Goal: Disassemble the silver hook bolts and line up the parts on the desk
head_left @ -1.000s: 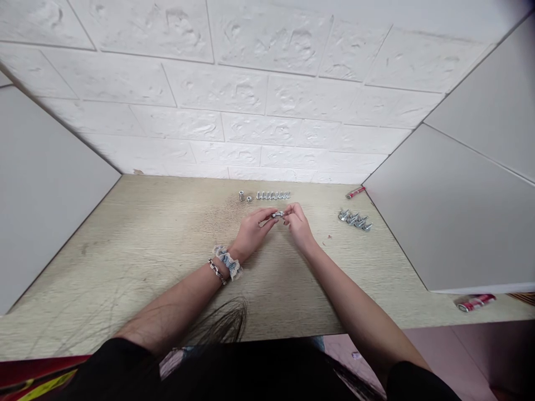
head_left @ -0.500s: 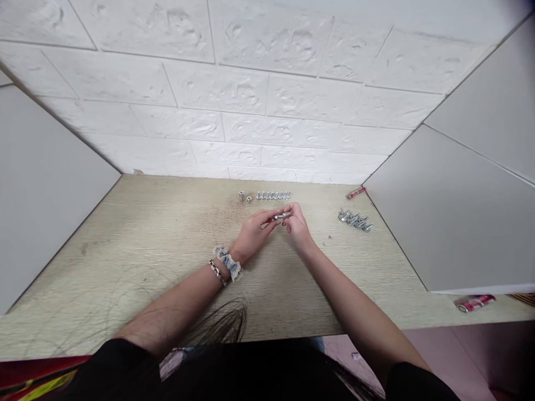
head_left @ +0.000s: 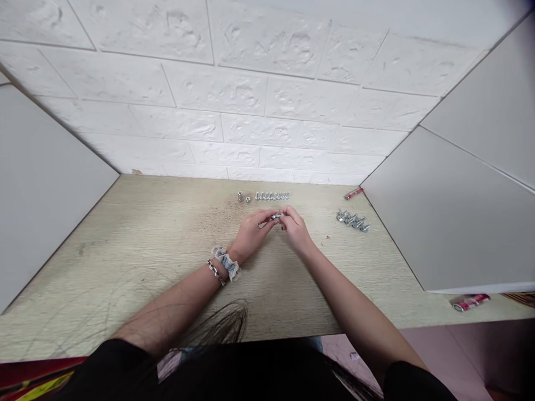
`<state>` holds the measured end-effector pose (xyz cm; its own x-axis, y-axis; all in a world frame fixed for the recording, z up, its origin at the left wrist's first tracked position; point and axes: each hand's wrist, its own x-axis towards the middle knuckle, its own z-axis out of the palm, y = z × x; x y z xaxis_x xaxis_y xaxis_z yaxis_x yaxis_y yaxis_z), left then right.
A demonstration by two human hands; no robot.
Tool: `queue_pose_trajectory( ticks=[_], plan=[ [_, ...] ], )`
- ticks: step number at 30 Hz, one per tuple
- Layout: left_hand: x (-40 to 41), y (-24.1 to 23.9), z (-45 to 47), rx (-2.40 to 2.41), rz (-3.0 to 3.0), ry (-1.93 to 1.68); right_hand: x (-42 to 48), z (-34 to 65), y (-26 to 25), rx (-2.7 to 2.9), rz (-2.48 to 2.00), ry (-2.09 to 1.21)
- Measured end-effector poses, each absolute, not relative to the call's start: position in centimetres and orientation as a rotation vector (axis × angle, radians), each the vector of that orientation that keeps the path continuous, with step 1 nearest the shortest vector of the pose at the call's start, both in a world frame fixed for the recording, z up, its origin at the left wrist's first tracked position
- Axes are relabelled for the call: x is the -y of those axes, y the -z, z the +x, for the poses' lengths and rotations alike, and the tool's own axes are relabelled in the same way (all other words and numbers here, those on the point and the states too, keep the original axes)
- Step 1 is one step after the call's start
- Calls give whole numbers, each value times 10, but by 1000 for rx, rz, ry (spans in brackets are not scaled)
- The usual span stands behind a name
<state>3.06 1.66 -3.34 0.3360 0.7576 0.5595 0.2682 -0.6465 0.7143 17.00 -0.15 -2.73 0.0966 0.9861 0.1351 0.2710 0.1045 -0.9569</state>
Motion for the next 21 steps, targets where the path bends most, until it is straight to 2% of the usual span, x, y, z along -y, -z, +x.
queue_pose_trajectory(
  ticks=[8, 14, 21],
  plan=[
    [-16, 33, 30, -918, 2107, -1296, 8, 170, 22, 1371, -1448, -707],
    [-16, 32, 29, -902, 2154, -1282, 4, 174, 24, 1415, -1527, -800],
    [-17, 33, 30, -925, 2098, -1274, 3, 177, 23, 1429, -1325, -820]
  ],
)
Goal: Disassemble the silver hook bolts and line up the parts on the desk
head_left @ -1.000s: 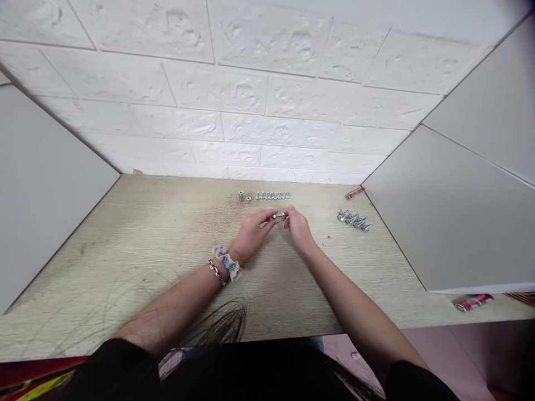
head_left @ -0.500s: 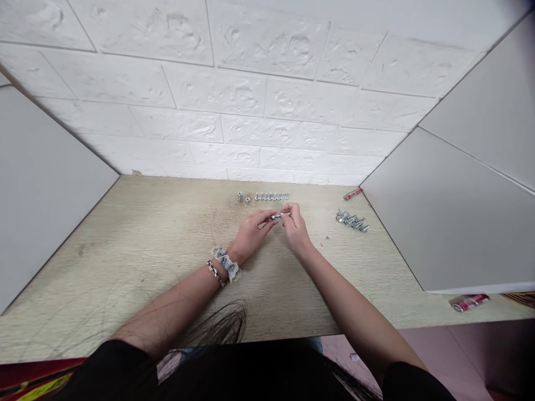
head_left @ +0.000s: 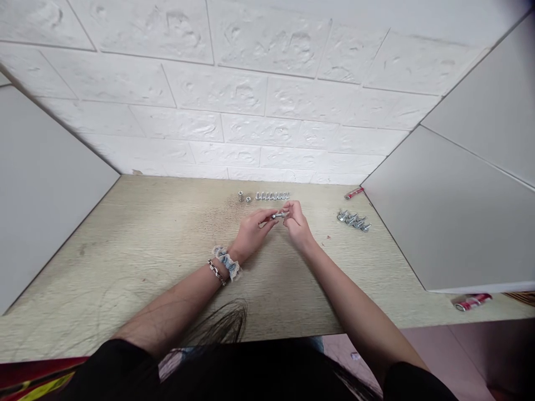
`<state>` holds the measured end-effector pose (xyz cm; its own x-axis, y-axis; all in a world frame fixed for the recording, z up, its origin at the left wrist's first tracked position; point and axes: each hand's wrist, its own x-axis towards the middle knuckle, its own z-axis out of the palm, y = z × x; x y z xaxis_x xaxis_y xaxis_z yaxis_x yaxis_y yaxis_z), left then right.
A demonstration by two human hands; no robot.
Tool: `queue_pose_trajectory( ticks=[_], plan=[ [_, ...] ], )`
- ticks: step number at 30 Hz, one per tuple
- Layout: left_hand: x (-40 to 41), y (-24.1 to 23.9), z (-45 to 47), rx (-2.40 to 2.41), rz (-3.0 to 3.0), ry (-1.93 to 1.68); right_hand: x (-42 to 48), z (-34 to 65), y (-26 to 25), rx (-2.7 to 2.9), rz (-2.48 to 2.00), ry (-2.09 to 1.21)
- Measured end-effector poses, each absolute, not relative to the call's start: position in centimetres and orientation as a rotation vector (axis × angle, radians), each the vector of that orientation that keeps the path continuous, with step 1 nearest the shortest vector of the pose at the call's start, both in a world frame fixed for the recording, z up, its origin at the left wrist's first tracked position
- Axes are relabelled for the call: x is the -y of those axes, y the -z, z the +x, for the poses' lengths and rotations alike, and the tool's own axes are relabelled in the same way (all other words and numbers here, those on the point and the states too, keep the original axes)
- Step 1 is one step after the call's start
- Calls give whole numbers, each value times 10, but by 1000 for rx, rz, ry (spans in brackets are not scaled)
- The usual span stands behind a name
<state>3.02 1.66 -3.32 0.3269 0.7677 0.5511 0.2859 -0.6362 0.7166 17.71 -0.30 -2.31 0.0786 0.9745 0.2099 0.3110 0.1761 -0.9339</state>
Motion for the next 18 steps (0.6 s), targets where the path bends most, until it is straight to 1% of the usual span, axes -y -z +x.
queue_pose_trajectory(
  ticks=[6, 12, 18],
  plan=[
    [-16, 34, 30, -969, 2095, -1285, 5, 179, 21, 1449, -1458, -683],
    [-16, 33, 30, -906, 2150, -1286, 3, 176, 21, 1419, -1547, -873],
    [-16, 35, 30, -857, 2232, -1282, 3, 175, 21, 1341, -1552, -910]
  ],
)
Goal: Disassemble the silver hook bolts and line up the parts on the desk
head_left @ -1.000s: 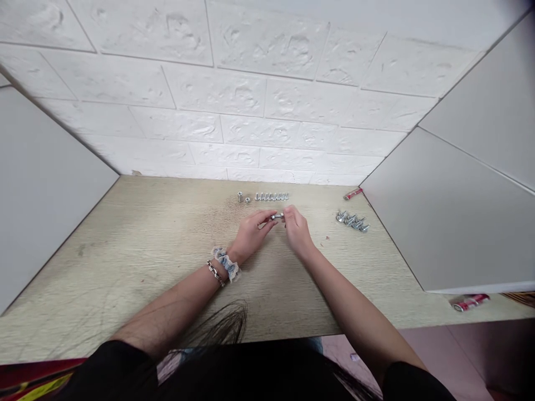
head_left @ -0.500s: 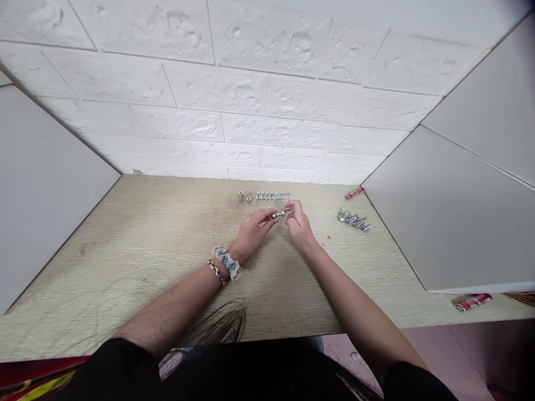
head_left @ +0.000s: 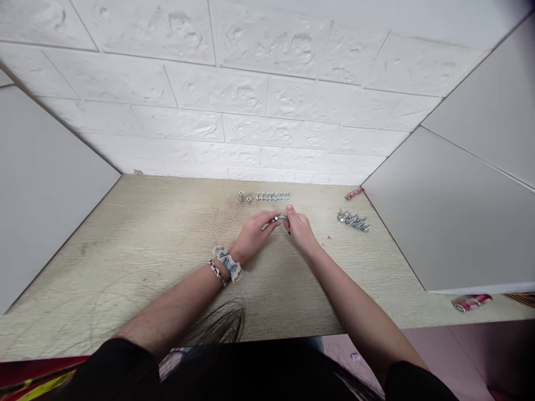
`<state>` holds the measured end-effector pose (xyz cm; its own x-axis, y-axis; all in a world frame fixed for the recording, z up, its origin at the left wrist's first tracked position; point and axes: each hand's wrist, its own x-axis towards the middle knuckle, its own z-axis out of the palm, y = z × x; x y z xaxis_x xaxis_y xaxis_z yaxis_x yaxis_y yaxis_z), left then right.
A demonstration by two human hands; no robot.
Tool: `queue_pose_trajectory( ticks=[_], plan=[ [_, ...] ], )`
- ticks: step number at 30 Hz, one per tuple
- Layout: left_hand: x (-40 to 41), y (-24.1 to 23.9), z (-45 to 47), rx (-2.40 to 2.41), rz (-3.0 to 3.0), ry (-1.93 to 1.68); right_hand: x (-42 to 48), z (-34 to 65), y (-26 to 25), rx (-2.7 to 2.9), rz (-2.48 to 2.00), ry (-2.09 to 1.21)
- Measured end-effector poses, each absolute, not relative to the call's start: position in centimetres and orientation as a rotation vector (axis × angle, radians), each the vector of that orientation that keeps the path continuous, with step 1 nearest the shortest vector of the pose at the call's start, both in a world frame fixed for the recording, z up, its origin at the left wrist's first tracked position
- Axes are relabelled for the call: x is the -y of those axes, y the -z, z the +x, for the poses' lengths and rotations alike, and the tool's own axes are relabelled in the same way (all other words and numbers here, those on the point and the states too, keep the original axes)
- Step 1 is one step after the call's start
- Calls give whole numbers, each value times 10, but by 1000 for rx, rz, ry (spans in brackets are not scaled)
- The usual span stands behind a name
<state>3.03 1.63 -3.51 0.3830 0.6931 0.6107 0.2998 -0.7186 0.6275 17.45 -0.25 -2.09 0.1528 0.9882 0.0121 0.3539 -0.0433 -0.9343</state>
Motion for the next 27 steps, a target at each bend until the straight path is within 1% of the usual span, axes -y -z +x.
queue_pose_trajectory(
  ticks=[7, 16, 23, 27],
  plan=[
    [-17, 36, 31, -857, 2240, -1260, -2, 176, 28, 1323, -1450, -912],
    [-18, 33, 31, -987, 2057, -1249, 1, 173, 22, 1367, -1371, -873],
    [-18, 27, 32, -1060, 1809, -1148, 0, 171, 25, 1430, -1290, -807],
    [-21, 26, 31, -990, 1454, -1013, 3, 168, 25, 1576, -1213, -706]
  ],
)
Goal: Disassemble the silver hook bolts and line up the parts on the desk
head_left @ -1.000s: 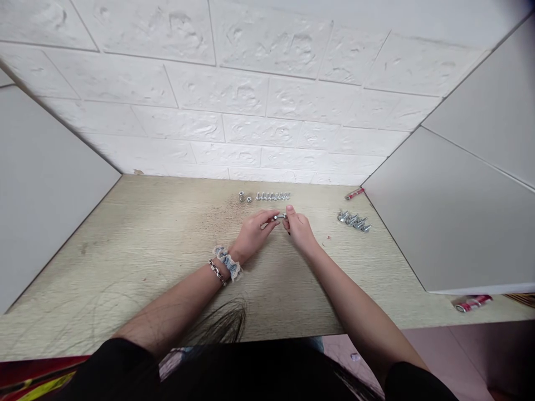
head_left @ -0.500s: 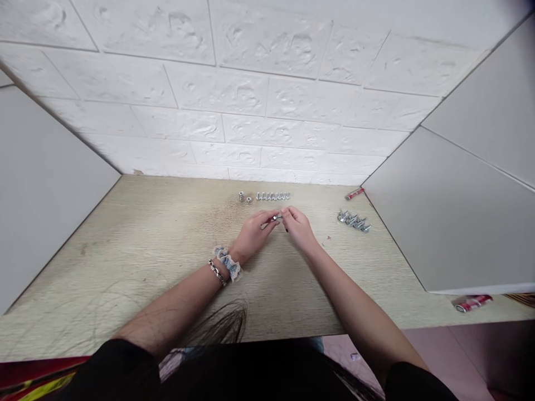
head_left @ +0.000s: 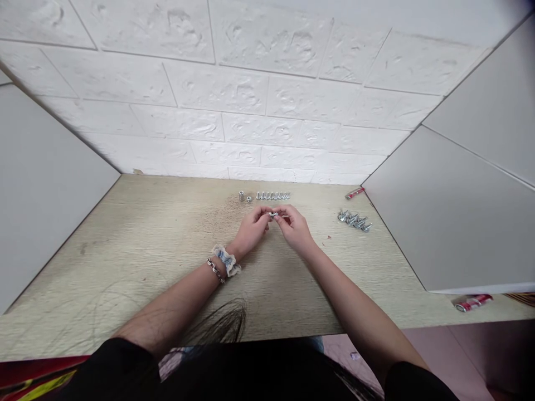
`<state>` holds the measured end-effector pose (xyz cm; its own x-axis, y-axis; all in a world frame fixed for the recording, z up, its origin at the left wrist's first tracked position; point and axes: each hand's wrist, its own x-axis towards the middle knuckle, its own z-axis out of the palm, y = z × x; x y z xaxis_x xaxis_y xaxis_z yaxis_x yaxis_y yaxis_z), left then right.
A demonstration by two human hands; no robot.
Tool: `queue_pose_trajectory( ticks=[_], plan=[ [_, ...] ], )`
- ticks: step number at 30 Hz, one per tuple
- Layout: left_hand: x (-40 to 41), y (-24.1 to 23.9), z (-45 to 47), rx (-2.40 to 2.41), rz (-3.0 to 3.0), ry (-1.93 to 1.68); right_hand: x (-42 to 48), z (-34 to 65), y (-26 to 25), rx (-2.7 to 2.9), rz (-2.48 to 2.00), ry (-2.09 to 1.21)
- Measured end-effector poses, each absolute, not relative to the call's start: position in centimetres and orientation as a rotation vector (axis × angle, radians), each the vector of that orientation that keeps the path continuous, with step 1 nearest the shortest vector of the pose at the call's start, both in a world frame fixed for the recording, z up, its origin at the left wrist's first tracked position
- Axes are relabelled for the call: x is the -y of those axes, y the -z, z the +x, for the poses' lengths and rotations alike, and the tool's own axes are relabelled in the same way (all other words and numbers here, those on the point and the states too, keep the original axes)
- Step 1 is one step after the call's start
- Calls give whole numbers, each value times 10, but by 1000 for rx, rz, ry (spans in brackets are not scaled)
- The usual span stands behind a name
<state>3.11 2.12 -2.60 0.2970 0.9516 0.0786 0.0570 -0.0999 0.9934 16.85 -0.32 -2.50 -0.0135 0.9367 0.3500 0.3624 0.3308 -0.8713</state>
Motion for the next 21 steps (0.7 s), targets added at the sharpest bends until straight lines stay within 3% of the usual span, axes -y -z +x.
queue_pose_trajectory(
  ticks=[6, 21],
  plan=[
    [-25, 26, 28, -801, 1177, -837, 5, 167, 24, 1712, -1130, -496],
    [-24, 24, 30, -845, 1277, -951, 5, 170, 19, 1581, -1253, -538]
  ],
)
